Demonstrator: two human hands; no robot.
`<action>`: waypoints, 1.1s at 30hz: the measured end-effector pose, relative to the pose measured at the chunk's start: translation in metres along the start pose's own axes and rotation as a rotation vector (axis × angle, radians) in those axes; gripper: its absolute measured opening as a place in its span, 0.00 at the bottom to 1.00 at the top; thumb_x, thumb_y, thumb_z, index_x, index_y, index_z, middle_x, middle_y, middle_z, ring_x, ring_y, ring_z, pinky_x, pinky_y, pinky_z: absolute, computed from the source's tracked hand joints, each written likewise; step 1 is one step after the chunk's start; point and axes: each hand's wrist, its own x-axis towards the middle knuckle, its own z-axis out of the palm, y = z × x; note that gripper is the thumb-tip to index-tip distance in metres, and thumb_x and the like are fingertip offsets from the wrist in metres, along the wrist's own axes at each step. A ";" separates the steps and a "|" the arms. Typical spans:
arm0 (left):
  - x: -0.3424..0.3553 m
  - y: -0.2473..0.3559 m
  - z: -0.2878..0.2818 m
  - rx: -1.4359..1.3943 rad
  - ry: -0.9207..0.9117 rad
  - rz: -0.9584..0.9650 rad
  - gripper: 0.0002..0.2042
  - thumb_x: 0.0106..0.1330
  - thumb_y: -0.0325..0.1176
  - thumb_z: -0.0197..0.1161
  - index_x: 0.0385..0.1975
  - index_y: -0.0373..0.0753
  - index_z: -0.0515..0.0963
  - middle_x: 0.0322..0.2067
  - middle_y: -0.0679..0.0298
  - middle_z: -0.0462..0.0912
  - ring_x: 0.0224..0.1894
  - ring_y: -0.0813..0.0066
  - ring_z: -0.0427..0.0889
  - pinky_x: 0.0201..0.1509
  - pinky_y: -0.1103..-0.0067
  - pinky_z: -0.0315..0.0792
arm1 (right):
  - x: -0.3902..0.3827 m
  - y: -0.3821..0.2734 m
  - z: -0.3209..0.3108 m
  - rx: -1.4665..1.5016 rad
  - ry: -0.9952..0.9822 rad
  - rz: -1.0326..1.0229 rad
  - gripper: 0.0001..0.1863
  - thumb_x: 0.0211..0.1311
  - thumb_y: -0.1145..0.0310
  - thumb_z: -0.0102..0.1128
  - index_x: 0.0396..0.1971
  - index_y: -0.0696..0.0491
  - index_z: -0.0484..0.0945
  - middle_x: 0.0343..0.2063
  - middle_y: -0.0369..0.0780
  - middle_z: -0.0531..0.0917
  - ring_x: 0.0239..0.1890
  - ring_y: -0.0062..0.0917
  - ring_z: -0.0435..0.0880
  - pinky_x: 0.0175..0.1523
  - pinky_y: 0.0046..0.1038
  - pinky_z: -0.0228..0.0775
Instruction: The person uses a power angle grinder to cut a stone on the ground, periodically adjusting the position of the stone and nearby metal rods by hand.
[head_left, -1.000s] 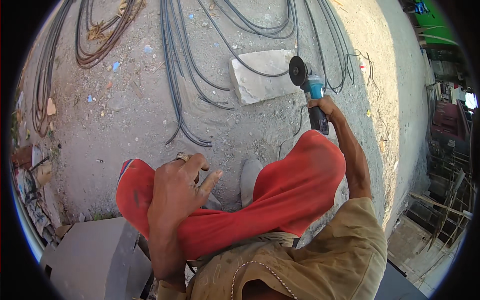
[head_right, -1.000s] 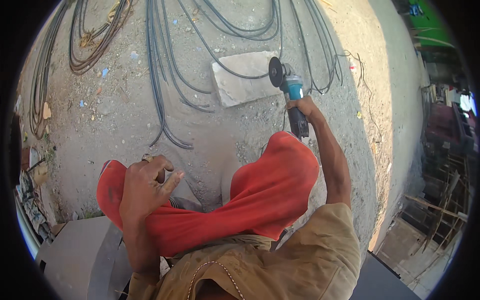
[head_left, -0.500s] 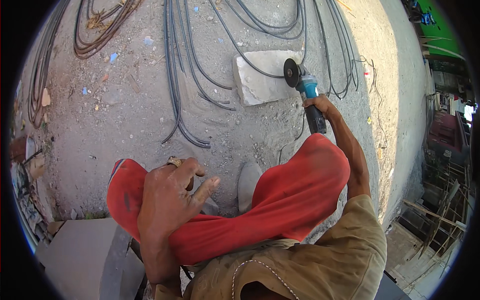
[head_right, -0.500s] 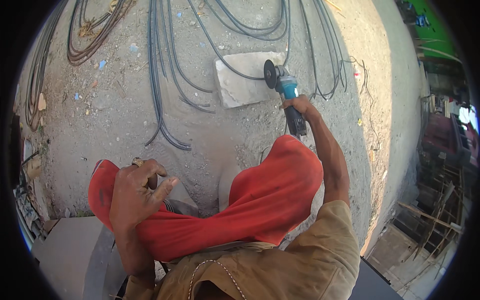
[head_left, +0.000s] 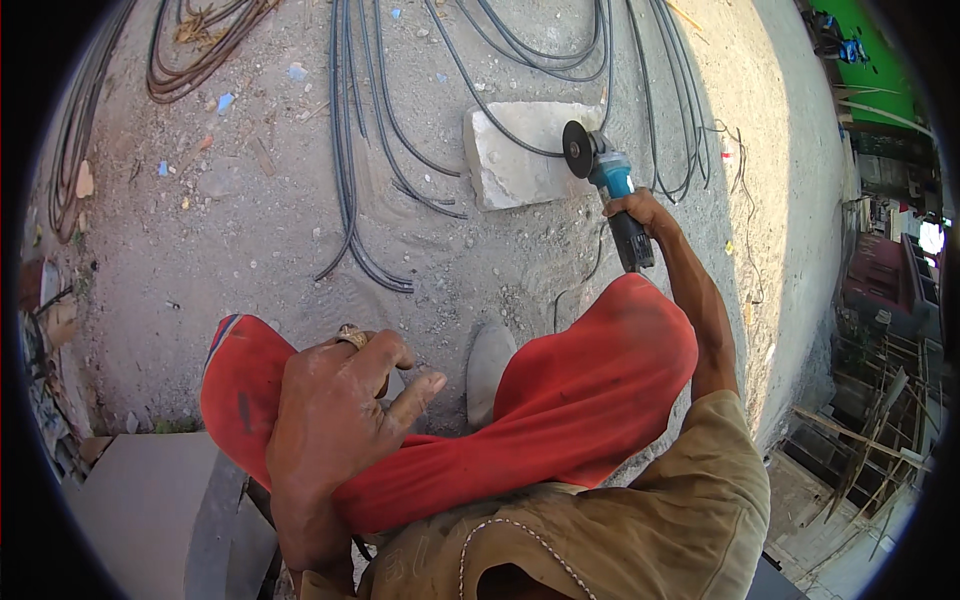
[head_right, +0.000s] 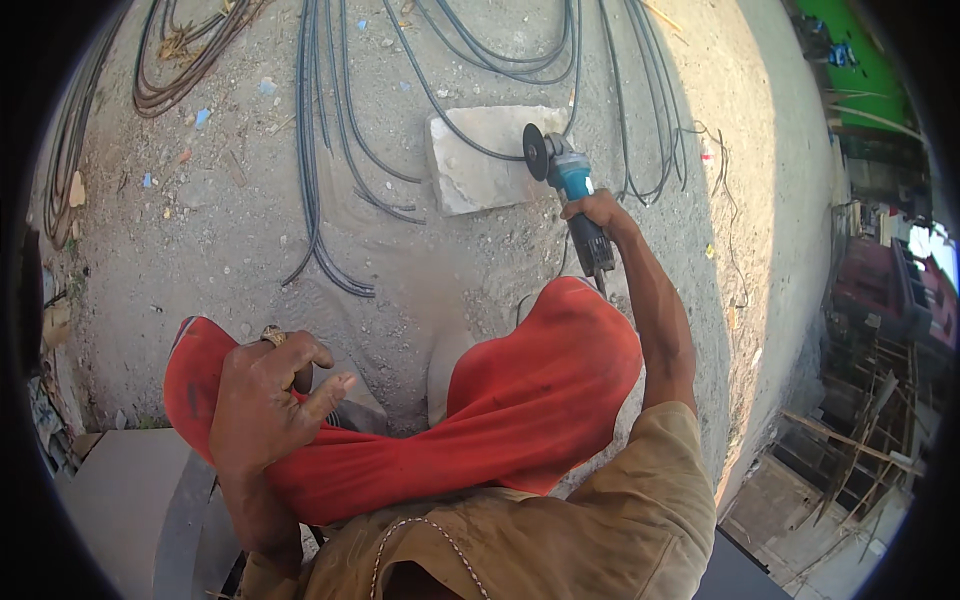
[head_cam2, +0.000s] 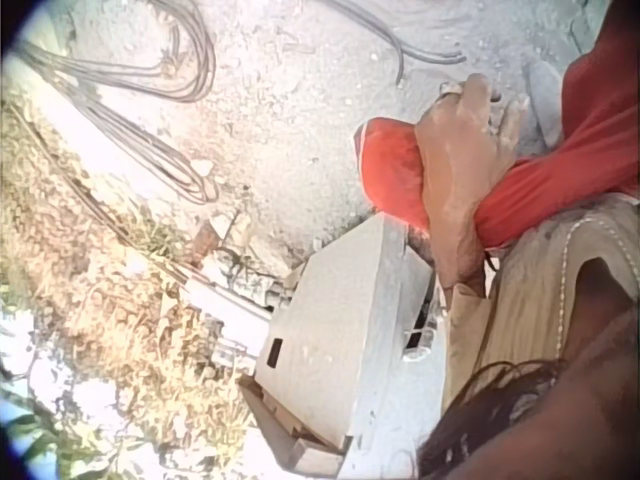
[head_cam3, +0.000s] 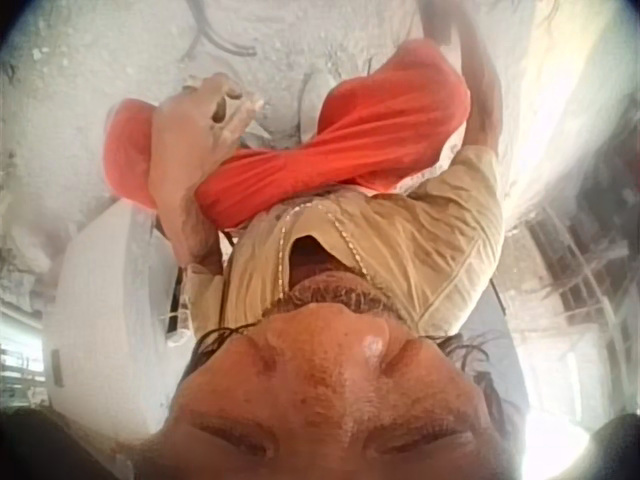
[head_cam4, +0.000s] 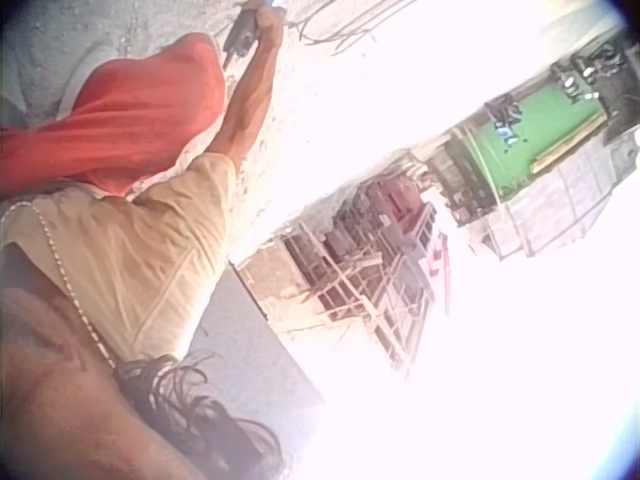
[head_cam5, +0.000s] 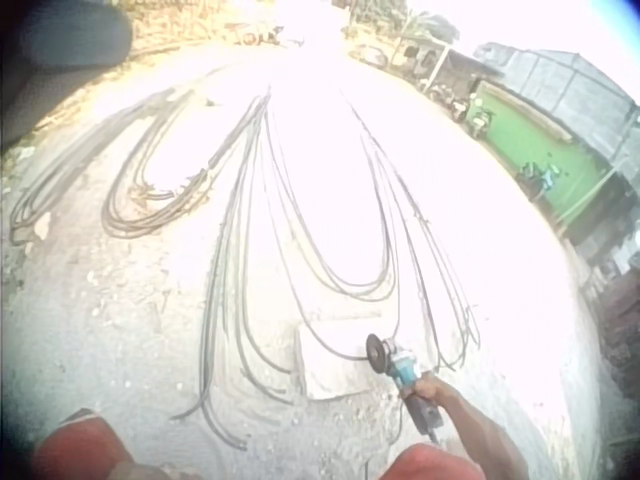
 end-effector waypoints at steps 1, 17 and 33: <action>-0.002 -0.001 -0.001 -0.001 0.001 0.002 0.14 0.50 0.37 0.71 0.24 0.37 0.73 0.17 0.57 0.75 0.20 0.57 0.77 0.22 0.67 0.68 | -0.001 -0.003 0.001 -0.037 0.012 0.023 0.14 0.36 0.68 0.70 0.24 0.58 0.80 0.21 0.38 0.79 0.19 0.22 0.76 0.25 0.26 0.67; -0.013 -0.008 -0.008 -0.065 0.010 -0.021 0.14 0.49 0.37 0.72 0.23 0.37 0.73 0.15 0.57 0.74 0.18 0.59 0.76 0.21 0.68 0.66 | -0.017 -0.019 0.003 -0.024 0.020 0.099 0.15 0.35 0.67 0.69 0.24 0.60 0.79 0.20 0.39 0.79 0.18 0.24 0.76 0.24 0.27 0.68; -0.014 -0.012 -0.003 -0.086 0.034 0.015 0.13 0.47 0.33 0.73 0.22 0.38 0.73 0.10 0.62 0.69 0.12 0.68 0.69 0.18 0.74 0.61 | 0.000 -0.016 -0.001 -0.060 0.025 0.115 0.16 0.35 0.67 0.69 0.25 0.62 0.79 0.21 0.40 0.79 0.19 0.25 0.77 0.25 0.28 0.70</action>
